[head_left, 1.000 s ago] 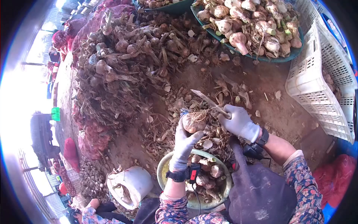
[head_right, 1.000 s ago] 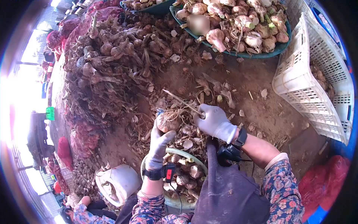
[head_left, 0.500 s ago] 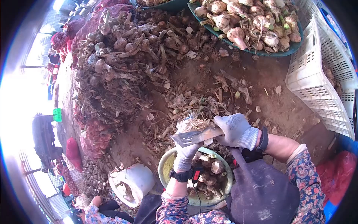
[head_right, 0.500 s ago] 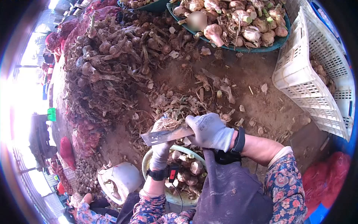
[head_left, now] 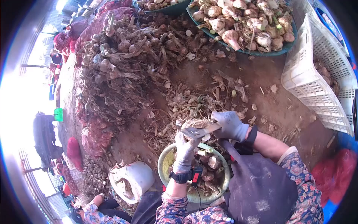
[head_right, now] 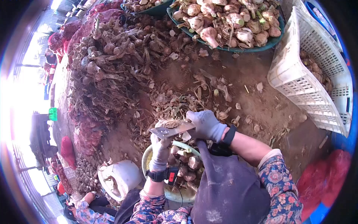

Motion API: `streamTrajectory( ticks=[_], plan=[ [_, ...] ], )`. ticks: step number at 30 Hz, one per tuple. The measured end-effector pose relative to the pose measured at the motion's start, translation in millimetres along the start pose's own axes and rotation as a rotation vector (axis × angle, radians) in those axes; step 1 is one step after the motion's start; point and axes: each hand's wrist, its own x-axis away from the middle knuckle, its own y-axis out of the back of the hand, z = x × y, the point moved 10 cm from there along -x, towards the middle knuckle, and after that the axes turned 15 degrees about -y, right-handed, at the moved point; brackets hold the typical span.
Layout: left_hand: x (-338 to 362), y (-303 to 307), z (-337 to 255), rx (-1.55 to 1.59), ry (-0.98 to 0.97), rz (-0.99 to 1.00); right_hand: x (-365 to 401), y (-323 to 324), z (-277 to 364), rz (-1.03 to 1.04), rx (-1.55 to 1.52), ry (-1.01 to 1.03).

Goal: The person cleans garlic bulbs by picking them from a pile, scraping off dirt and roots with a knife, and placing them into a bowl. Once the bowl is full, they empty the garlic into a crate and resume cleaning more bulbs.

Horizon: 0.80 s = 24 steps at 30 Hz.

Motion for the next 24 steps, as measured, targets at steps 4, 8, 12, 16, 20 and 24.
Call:
streamTrajectory(
  ticks=[4,8,12,16,20,24],
  plan=[
    [10,1,-1,0.092,0.053,-0.025,7,1,7,0.031,-0.007,0.013],
    [27,6,-10,0.092,0.01,0.046,17,17,31,0.032,0.001,0.105],
    [45,6,-2,0.165,0.132,-0.074,15,4,9,0.005,0.002,0.045],
    [53,-5,-50,-0.154,0.09,0.104,2,43,-15,-0.166,0.189,-0.107],
    [13,11,-78,-0.72,-0.082,0.054,18,64,-16,-0.14,0.174,-0.229],
    [-5,-19,-70,-0.774,-0.245,0.138,26,51,5,0.004,0.146,-0.212]
  ],
)
